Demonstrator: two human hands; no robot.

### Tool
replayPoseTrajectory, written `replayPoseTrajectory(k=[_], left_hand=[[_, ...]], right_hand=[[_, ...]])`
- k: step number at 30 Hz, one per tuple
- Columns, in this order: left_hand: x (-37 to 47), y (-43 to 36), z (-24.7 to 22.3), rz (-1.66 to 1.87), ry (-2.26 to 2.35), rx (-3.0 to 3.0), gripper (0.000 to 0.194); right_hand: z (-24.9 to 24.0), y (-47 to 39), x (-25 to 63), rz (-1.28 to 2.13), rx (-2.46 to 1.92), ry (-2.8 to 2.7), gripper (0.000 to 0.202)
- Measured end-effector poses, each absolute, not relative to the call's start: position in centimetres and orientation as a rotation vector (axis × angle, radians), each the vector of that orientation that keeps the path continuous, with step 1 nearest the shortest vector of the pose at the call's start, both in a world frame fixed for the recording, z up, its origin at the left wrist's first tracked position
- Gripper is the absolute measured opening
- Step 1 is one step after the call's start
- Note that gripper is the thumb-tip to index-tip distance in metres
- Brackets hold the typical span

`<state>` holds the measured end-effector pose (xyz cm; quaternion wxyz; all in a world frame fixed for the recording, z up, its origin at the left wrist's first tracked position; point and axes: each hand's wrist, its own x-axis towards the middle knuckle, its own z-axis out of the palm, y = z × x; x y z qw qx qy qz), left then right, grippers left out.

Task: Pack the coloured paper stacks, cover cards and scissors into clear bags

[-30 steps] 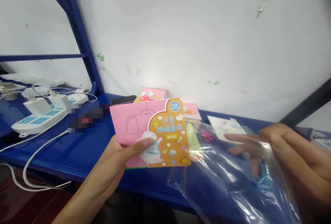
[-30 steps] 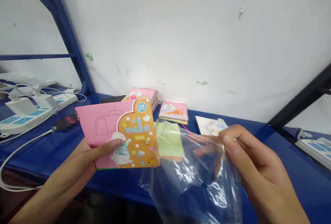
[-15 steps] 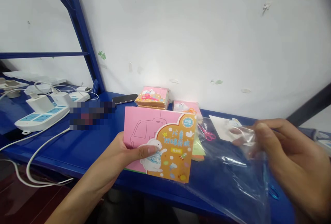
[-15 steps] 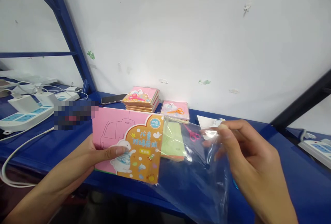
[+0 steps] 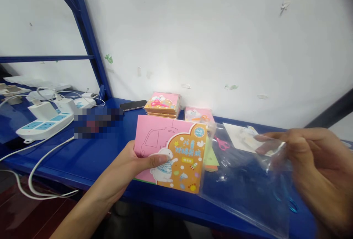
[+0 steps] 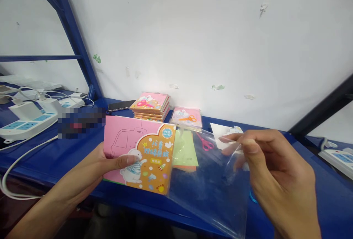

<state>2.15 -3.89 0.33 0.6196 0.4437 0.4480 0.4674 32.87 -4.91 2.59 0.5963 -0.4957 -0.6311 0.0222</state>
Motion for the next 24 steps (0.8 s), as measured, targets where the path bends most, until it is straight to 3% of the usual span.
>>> replayPoseTrajectory(k=[15,21,24], left_hand=[[1.3,-3.5,-0.2,0.903,0.923,1.011,0.046],[2.0,-3.7,0.1,0.999,0.993,1.073,0.048],[2.5,-3.9,0.2,1.115,1.075,1.101,0.051]], right_hand=[[2.4,-4.7,33.6,0.026,-1.237,-1.553,0.02],[2.8,-4.3,33.2,0.041,-1.297,-1.532,0.025],[2.3,-4.1,33.3,0.208,-1.224,-1.419,0.028]])
